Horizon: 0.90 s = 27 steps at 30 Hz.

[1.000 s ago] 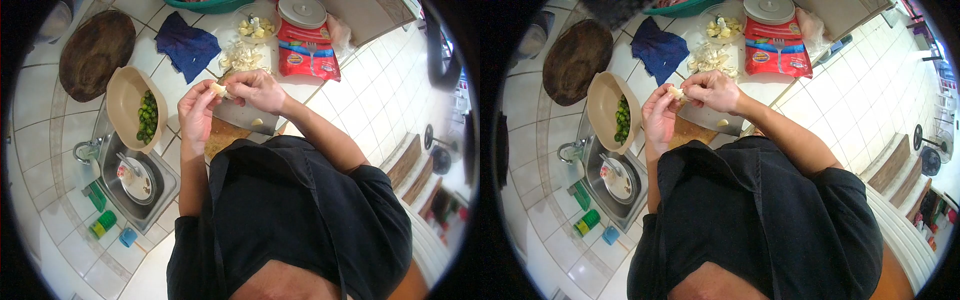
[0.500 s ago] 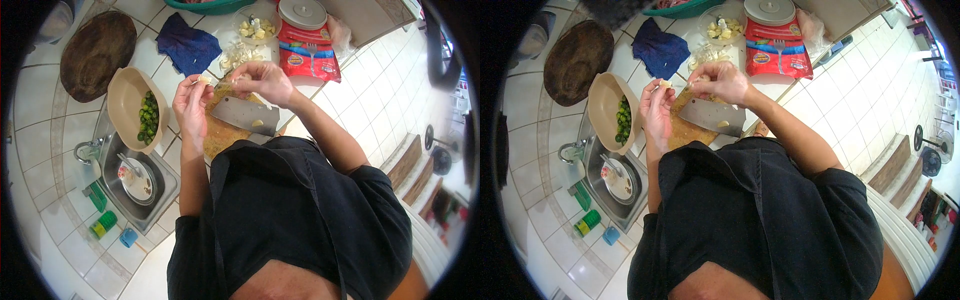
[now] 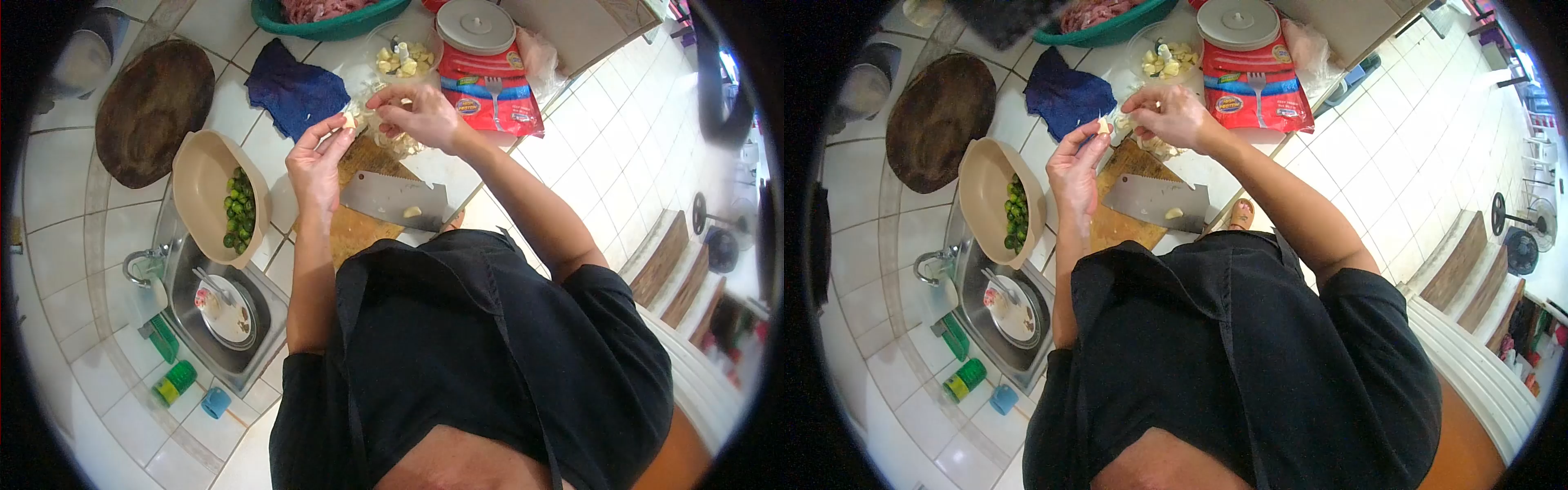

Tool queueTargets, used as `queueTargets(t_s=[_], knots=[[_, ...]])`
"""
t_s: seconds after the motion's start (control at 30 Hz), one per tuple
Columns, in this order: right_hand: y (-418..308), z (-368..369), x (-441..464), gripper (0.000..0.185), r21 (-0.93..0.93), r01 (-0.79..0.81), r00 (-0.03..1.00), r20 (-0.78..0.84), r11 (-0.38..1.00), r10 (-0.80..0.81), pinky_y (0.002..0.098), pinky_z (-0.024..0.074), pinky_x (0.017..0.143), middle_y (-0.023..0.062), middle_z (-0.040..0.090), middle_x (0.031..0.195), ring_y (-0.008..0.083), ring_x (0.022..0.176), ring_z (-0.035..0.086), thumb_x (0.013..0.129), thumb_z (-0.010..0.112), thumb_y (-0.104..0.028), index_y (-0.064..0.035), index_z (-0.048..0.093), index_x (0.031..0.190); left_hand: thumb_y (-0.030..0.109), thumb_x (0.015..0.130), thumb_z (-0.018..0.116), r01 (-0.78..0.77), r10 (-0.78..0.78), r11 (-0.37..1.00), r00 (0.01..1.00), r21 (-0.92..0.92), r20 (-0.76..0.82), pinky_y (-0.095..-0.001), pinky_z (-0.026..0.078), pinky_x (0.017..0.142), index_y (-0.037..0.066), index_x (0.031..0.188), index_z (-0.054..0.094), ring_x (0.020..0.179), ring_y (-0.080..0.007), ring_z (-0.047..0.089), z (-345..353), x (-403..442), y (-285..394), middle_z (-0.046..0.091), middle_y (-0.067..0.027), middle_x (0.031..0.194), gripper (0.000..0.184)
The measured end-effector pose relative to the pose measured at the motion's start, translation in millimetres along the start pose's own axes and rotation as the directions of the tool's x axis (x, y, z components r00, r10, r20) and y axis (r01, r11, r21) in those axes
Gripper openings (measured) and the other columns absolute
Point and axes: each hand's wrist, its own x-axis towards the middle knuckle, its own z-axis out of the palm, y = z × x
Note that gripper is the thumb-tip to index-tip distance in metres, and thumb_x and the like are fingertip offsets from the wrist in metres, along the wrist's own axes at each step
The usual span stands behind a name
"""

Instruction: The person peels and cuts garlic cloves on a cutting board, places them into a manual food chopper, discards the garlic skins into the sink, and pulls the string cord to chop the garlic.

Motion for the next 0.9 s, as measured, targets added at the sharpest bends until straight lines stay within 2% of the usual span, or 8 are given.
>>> queueTargets(t_s=[0.07,0.23,0.33,0.4,0.47,0.6,0.67,0.9], knots=[[-2,6,-4,0.026,0.266,-0.059,0.997,0.065,0.962,0.043,0.0242,0.0541,0.068,0.0056,0.069,0.085,0.0117,0.074,0.066,0.091,0.064,-0.019,0.0021,0.067,0.107,-0.007,0.083,0.068,-0.005,0.005,1.000,0.999,-0.002,-0.049,-0.0298,0.053,0.090,-0.004,0.108,0.064,0.100,-0.0214,0.066,9,-2,8,0.066,-0.0157,0.109,0.025],[-9,10,-10,0.029,0.258,-0.080,0.994,0.098,0.963,0.056,0.0242,0.0520,0.066,0.0069,0.070,0.083,0.0100,0.071,0.066,0.086,0.067,-0.024,0.0017,0.069,0.099,-0.007,0.082,0.071,-0.042,0.045,0.993,0.999,0.112,-0.030,-0.0268,0.054,0.086,-0.007,0.106,0.067,0.094,-0.0170,0.067,12,-5,8,0.069,-0.0140,0.102,0.025],[-15,10,-15,0.027,0.187,-0.099,0.993,0.074,0.977,0.086,0.0277,0.0527,0.066,0.0094,0.071,0.078,0.0150,0.069,0.068,0.085,0.067,-0.023,0.0017,0.069,0.095,-0.006,0.081,0.072,-0.038,0.046,0.966,0.999,0.256,-0.027,-0.0267,0.054,0.085,-0.007,0.105,0.068,0.092,-0.0165,0.067,14,-11,15,0.070,-0.0133,0.100,0.025],[-22,9,-19,0.024,-0.148,0.112,0.993,0.041,0.983,-0.107,0.0342,0.0533,0.068,0.0164,0.069,0.075,0.0260,0.069,0.069,0.084,0.064,-0.020,0.0027,0.068,0.092,-0.007,0.080,0.073,-0.038,0.053,0.936,0.998,0.351,-0.035,-0.0272,0.054,0.085,-0.006,0.105,0.069,0.092,-0.0167,0.067,14,-13,15,0.070,-0.0137,0.101,0.025],[-17,11,-21,0.026,-0.195,0.174,0.985,0.029,0.965,-0.171,0.0347,0.0528,0.068,0.0175,0.068,0.077,0.0251,0.071,0.069,0.087,0.063,-0.021,0.0024,0.067,0.096,-0.006,0.080,0.073,-0.127,0.142,0.902,0.990,0.412,-0.007,-0.0263,0.055,0.083,-0.006,0.100,0.071,0.091,-0.0156,0.066,10,-14,10,0.070,-0.0135,0.101,0.021],[-12,16,-22,0.028,-0.262,0.298,0.950,-0.008,0.918,-0.311,0.0370,0.0525,0.070,0.0216,0.068,0.083,0.0293,0.076,0.068,0.088,0.061,-0.021,0.0044,0.064,0.100,-0.006,0.081,0.072,-0.153,0.165,0.923,0.986,0.354,-0.006,-0.0260,0.055,0.083,-0.006,0.101,0.071,0.090,-0.0158,0.066,9,-15,8,0.070,-0.0146,0.101,0.020],[-14,18,-23,0.027,-0.250,0.296,0.951,-0.017,0.922,-0.310,0.0361,0.0525,0.070,0.0208,0.068,0.083,0.0275,0.075,0.068,0.088,0.061,-0.020,0.0038,0.065,0.100,-0.005,0.082,0.072,-0.141,0.149,0.969,0.989,0.203,-0.025,-0.0212,0.053,0.078,-0.006,0.101,0.071,0.084,-0.0120,0.065,11,-17,8,0.070,-0.0106,0.094,0.019],[-30,11,-29,0.022,-0.081,0.215,0.972,-0.084,0.973,-0.221,0.0337,0.0535,0.066,0.0153,0.069,0.087,0.0230,0.070,0.067,0.085,0.061,-0.016,0.0005,0.069,0.098,-0.007,0.084,0.069,-0.081,0.086,0.990,0.996,0.117,-0.030,-0.0217,0.053,0.080,-0.004,0.104,0.070,0.087,-0.0119,0.065,12,-18,14,0.070,-0.0103,0.099,0.020]])
